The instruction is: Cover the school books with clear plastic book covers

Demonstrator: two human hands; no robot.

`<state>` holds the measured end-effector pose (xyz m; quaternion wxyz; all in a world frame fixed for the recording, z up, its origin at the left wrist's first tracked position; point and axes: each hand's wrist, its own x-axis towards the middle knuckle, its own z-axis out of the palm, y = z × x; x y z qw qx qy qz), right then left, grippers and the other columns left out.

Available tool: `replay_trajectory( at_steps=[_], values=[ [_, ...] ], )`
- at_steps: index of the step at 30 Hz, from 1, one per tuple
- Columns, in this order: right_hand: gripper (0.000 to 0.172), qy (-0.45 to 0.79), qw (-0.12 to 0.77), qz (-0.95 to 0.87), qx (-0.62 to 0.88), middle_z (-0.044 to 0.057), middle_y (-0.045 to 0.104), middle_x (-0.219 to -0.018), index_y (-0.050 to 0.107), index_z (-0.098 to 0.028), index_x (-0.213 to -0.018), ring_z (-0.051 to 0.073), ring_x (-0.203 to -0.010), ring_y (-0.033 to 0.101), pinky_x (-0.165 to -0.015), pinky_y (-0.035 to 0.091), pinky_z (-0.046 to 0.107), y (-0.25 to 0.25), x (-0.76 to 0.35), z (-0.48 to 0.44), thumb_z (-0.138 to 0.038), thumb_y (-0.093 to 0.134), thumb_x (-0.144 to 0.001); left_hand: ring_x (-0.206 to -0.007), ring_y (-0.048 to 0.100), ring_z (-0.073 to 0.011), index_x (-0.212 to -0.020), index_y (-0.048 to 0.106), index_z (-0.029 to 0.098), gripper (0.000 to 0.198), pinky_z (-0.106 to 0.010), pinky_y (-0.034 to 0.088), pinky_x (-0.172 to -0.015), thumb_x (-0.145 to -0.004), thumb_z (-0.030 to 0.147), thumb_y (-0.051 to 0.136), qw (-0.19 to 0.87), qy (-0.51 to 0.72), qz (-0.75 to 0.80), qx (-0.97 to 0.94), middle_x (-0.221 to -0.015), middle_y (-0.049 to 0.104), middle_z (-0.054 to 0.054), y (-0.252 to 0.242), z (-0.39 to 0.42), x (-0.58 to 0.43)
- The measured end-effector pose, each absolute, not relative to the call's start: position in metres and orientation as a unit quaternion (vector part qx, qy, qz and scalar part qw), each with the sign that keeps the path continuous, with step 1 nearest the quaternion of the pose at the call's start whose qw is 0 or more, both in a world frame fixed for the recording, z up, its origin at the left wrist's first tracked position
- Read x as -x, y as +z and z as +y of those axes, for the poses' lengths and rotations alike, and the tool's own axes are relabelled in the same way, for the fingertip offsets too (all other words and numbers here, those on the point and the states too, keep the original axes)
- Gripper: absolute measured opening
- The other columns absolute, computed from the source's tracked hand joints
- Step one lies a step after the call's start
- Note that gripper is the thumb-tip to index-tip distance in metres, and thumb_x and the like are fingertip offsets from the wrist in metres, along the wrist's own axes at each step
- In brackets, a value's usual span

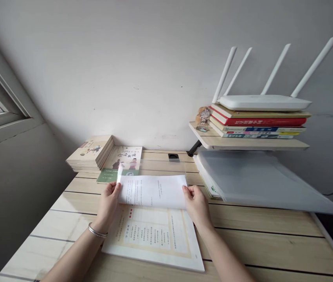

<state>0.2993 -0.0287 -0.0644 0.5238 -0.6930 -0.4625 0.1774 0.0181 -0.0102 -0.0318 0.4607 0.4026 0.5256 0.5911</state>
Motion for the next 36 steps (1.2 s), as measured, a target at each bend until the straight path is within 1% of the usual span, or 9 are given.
replay_trajectory(
  at_steps=[2,4,10,15,19,22,25,30,36],
  values=[
    [0.039,0.181,0.533,-0.461,0.687,0.002,0.057,-0.055,0.051,-0.020,-0.066,0.016,-0.052,0.048,-0.051,0.036,0.028,-0.064,-0.299,-0.029,-0.059,0.052,-0.071,-0.073,0.058,-0.0157,-0.092,0.057,0.013,0.043,-0.025,0.043,-0.062,-0.068,0.047,0.066,0.489,0.583,0.505,-0.408,-0.088,0.066,-0.008,-0.031,-0.012,-0.016],
    [0.039,0.197,0.543,-0.458,0.676,0.002,0.057,-0.055,0.052,-0.020,-0.067,0.016,-0.052,0.048,-0.050,0.036,0.027,-0.061,-0.298,-0.030,-0.059,0.053,-0.072,-0.075,0.059,-0.0163,-0.093,0.056,0.013,0.044,-0.025,0.044,-0.063,-0.066,0.045,0.068,0.501,0.585,0.495,-0.403,-0.089,0.066,-0.008,-0.031,-0.012,-0.015],
    [0.042,0.269,0.564,-0.442,0.643,-0.004,0.045,-0.048,0.049,-0.020,-0.057,0.011,-0.047,0.038,-0.045,0.028,0.024,-0.053,-0.299,-0.031,-0.060,0.059,-0.064,-0.061,0.055,-0.0115,-0.087,0.048,0.017,0.040,-0.022,0.040,-0.055,-0.063,0.041,0.069,0.466,0.607,0.516,-0.385,-0.070,0.061,0.000,-0.035,-0.008,-0.017],
    [0.042,0.272,0.578,-0.414,0.648,-0.002,0.049,-0.050,0.053,-0.019,-0.062,0.012,-0.048,0.041,-0.046,0.031,0.024,-0.056,-0.299,-0.031,-0.061,0.059,-0.064,-0.053,0.044,-0.0080,-0.074,0.042,0.019,0.036,-0.019,0.036,-0.050,-0.066,0.045,0.066,0.416,0.606,0.561,-0.381,-0.061,0.047,0.007,-0.032,-0.012,-0.016],
    [0.043,0.270,0.590,-0.398,0.648,-0.002,0.051,-0.051,0.054,-0.019,-0.063,0.012,-0.049,0.042,-0.046,0.032,0.024,-0.056,-0.297,-0.032,-0.061,0.061,-0.062,-0.054,0.040,-0.0090,-0.064,0.045,0.017,0.035,-0.020,0.035,-0.047,-0.070,0.049,0.059,0.454,0.566,0.552,-0.410,-0.060,0.042,0.005,-0.026,-0.020,-0.014],
    [0.043,0.274,0.608,-0.386,0.638,-0.001,0.052,-0.053,0.054,-0.018,-0.064,0.012,-0.050,0.044,-0.046,0.033,0.024,-0.058,-0.297,-0.031,-0.060,0.063,-0.062,-0.054,0.039,-0.0093,-0.063,0.046,0.017,0.036,-0.020,0.034,-0.046,-0.069,0.050,0.059,0.476,0.566,0.542,-0.400,-0.059,0.040,0.005,-0.025,-0.021,-0.015],
    [0.044,0.263,0.619,-0.373,0.639,0.001,0.057,-0.057,0.057,-0.018,-0.069,0.014,-0.052,0.049,-0.049,0.038,0.025,-0.062,-0.298,-0.029,-0.060,0.065,-0.062,-0.053,0.036,-0.0088,-0.063,0.044,0.018,0.035,-0.021,0.032,-0.048,-0.072,0.050,0.057,0.435,0.572,0.558,-0.415,-0.058,0.040,0.005,-0.028,-0.017,-0.017],
    [0.044,0.229,0.598,-0.386,0.664,0.004,0.062,-0.062,0.058,-0.017,-0.073,0.017,-0.056,0.054,-0.053,0.043,0.028,-0.070,-0.297,-0.029,-0.061,0.062,-0.067,-0.053,0.034,-0.0096,-0.058,0.041,0.019,0.034,-0.023,0.028,-0.050,-0.075,0.045,0.052,0.335,0.543,0.619,-0.458,-0.054,0.039,0.005,-0.032,-0.013,-0.020],
    [0.042,0.234,0.590,-0.384,0.671,0.005,0.061,-0.063,0.056,-0.018,-0.072,0.018,-0.059,0.054,-0.054,0.041,0.029,-0.066,-0.293,-0.029,-0.059,0.062,-0.065,-0.051,0.034,-0.0104,-0.056,0.037,0.021,0.034,-0.024,0.025,-0.049,-0.078,0.043,0.050,0.315,0.525,0.640,-0.464,-0.052,0.037,0.005,-0.029,-0.014,-0.022]
  ],
)
